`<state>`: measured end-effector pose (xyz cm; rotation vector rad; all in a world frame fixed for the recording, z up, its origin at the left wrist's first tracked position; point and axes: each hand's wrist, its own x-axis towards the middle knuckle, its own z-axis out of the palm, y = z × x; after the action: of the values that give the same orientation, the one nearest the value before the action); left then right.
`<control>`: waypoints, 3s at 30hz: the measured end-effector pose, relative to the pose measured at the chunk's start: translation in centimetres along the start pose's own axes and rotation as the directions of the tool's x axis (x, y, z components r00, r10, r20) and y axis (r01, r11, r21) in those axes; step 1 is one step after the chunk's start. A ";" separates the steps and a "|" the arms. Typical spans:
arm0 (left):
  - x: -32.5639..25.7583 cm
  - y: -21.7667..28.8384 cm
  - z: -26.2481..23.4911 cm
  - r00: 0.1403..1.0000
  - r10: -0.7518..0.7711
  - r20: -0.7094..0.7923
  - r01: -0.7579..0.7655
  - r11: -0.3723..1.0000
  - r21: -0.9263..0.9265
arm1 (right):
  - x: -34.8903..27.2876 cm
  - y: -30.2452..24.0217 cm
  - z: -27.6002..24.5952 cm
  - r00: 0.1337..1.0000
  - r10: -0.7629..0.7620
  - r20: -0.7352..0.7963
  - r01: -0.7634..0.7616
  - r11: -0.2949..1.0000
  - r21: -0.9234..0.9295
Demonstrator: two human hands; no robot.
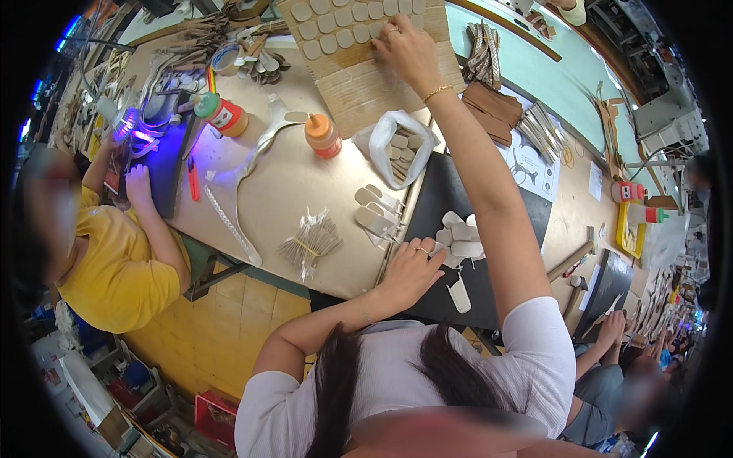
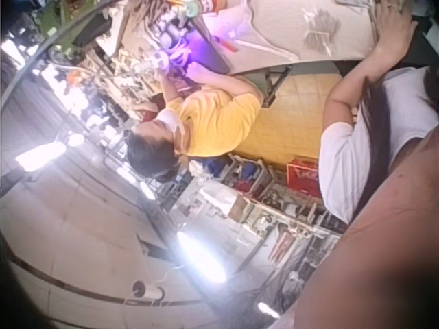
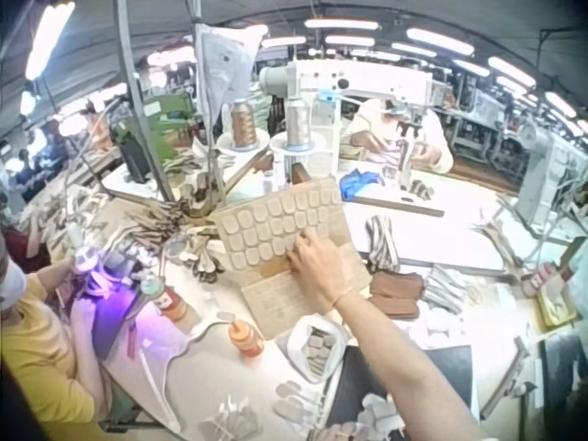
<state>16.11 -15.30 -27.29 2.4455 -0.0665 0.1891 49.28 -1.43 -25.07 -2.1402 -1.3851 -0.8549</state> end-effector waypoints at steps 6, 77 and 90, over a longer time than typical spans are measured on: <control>0.0 0.0 0.3 0.999 0.023 0.036 -0.022 0.999 -0.038 | 0.4 0.4 0.3 0.994 -0.100 -0.032 0.101 0.995 0.008; -3.7 -1.3 -7.1 0.815 -0.493 0.304 0.413 0.128 -0.901 | -28.9 -8.6 -27.7 0.416 0.424 0.805 -0.643 -0.489 0.590; -2.3 2.7 -8.3 0.879 -0.226 0.420 0.464 0.201 -0.863 | -24.0 -10.3 -30.0 0.602 0.129 0.788 -0.798 0.050 0.601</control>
<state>12.64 -12.04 -19.63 1.1353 0.2427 -0.2746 24.89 -32.48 -20.45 -1.5097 -0.7336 0.9063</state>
